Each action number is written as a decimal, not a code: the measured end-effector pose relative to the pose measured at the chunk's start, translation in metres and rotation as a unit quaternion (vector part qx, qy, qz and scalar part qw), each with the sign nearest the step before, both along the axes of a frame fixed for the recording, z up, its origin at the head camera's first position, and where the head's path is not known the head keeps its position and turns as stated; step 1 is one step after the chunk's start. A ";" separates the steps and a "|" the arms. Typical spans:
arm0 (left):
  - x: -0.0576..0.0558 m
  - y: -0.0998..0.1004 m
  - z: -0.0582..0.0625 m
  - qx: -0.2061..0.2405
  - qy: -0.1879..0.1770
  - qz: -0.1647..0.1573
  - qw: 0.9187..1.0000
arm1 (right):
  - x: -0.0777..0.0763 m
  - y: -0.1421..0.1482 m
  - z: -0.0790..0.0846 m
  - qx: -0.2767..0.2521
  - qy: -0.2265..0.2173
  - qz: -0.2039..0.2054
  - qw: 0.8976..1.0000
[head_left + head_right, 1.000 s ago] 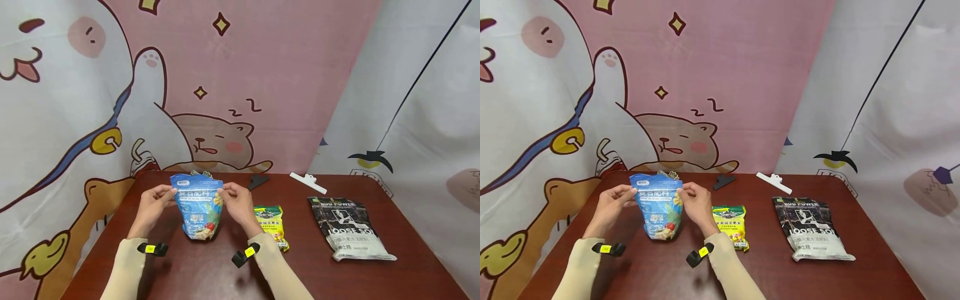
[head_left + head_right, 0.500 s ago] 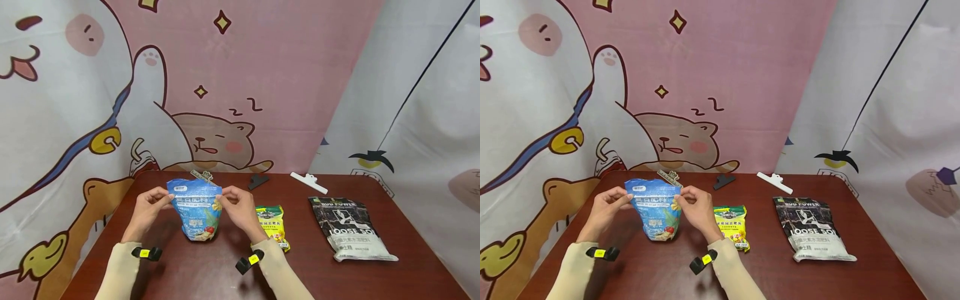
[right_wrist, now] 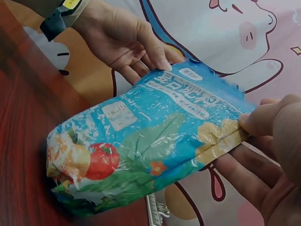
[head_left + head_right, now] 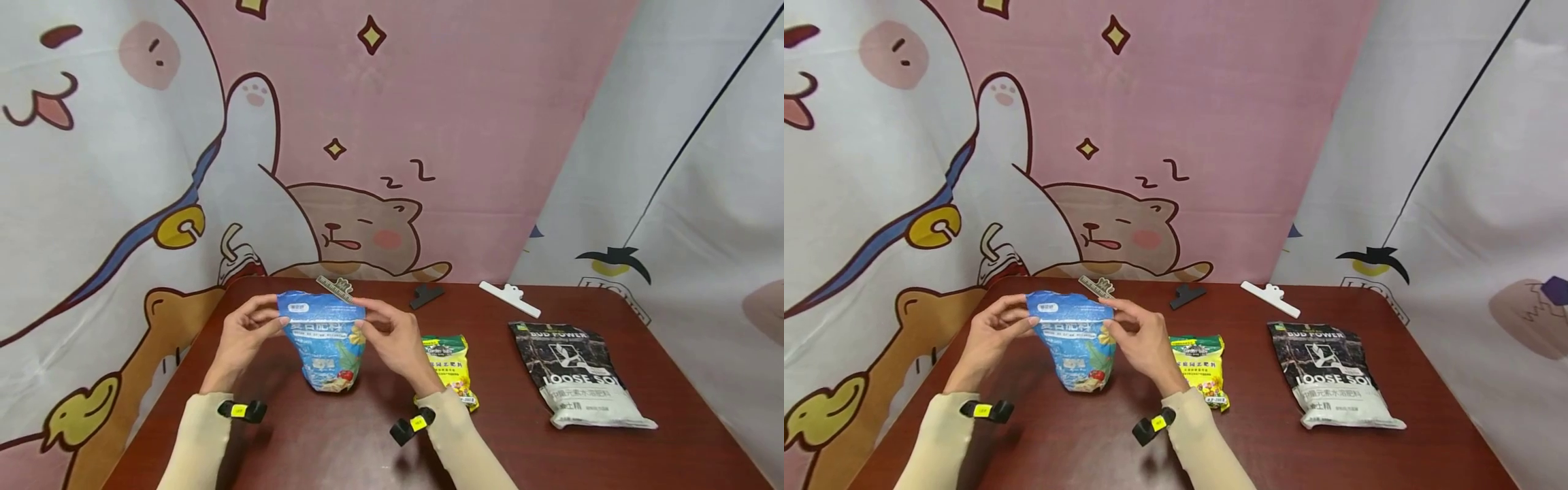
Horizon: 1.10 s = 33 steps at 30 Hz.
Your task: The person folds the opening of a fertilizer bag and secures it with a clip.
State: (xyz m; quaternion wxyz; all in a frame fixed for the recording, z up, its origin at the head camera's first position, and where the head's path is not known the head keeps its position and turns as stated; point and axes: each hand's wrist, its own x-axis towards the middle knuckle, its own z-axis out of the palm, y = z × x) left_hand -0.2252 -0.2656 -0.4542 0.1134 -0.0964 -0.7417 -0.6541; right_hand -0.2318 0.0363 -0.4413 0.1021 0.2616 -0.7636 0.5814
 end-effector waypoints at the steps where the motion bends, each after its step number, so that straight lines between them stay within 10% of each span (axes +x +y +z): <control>1: 0.000 0.000 0.000 -0.002 0.002 -0.002 1.000 | 0.000 0.000 0.000 0.004 0.007 0.001 1.000; 33: 0.004 -0.009 0.006 -0.204 -0.044 -0.017 0.978 | 0.000 0.003 0.003 0.080 0.024 -0.022 0.996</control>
